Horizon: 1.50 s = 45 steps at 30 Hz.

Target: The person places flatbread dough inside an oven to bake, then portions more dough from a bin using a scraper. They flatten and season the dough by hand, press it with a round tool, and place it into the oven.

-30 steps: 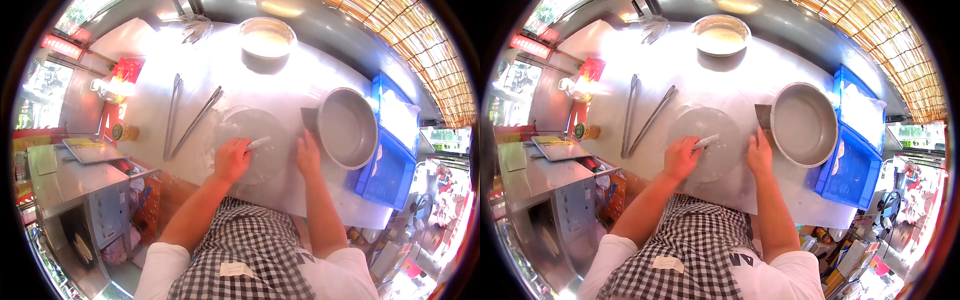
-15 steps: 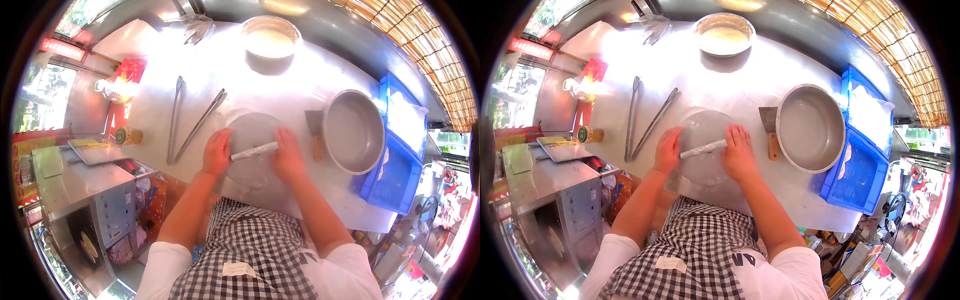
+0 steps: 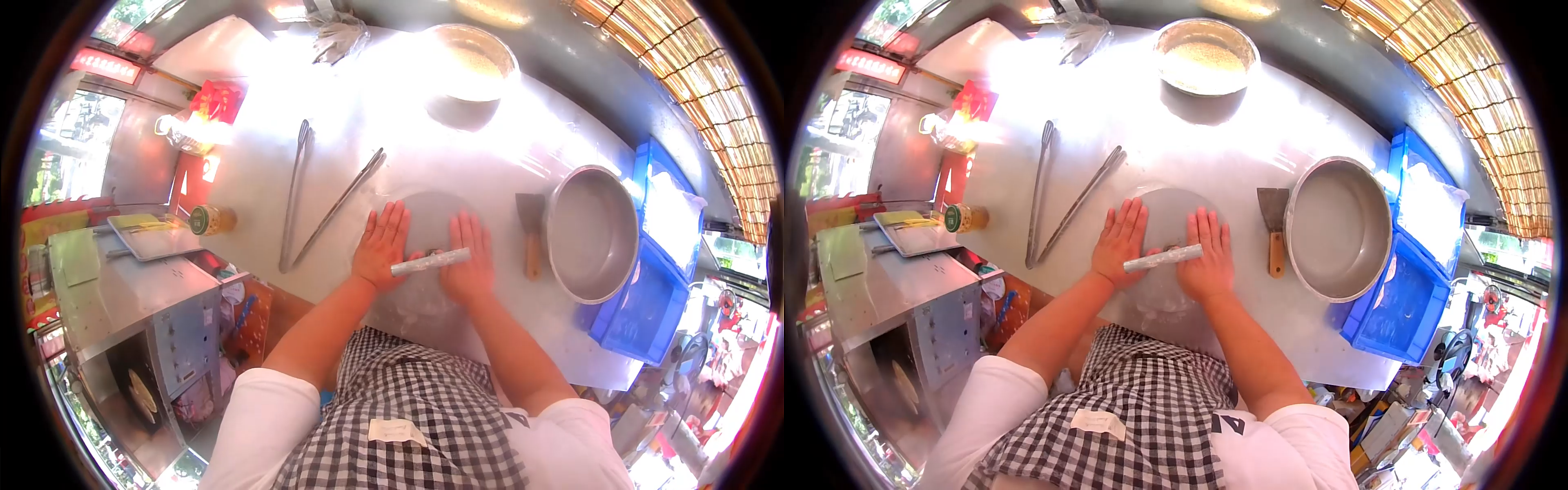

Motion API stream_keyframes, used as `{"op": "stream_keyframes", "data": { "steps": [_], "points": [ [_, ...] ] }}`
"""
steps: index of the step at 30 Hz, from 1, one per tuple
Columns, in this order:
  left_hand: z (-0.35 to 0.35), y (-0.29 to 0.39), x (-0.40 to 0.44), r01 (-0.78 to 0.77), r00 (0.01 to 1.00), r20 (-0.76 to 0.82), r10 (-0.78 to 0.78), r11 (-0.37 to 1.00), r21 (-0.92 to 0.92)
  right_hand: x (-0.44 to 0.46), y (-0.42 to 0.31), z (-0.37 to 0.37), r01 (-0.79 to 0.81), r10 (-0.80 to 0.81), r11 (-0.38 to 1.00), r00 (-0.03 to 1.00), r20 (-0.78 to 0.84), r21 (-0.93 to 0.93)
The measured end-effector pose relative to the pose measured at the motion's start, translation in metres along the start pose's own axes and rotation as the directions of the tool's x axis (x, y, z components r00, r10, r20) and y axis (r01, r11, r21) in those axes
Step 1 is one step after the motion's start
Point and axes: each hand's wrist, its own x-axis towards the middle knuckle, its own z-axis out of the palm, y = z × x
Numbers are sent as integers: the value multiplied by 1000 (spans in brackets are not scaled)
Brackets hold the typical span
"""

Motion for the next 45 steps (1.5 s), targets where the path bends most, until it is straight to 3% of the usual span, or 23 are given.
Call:
{"op": "stream_keyframes", "data": {
  "steps": [7, 13, 16, 20, 28, 31, 34, 45],
  "points": [
    [-10, 9, 6, 3, 1000, -15, -3, 1000, 29, 2, 4, -8, -4, 3, 1000, 998, 56, 26],
    [-10, 14, 9, -66, 997, -51, 64, 997, -32, 8, 18, 8, 81, -79, 996, 993, -92, 28],
    [-4, 9, 10, -66, 996, -59, 62, 996, -67, 12, 11, 1, 38, -37, 999, 999, -38, 19],
    [-2, 8, 10, -88, 990, -109, 85, 996, -20, 14, 12, 3, 35, -34, 999, 998, -56, 14],
    [-8, 8, 10, -89, 995, -57, 87, 996, -22, 16, 12, 13, 132, -132, 991, 970, -206, -13],
    [-14, 16, 12, -36, 999, -13, 36, 997, -63, 15, 13, 8, 115, -112, 993, 978, -176, 7],
    [-6, 17, 18, -51, 996, -77, 53, 998, 30, 18, 9, 3, 148, -134, 988, 960, -246, 38],
    [0, 15, 25, -32, 999, -43, 32, 999, -17, 19, 8, 12, 77, -74, 997, 986, -148, 17]
  ]
}}
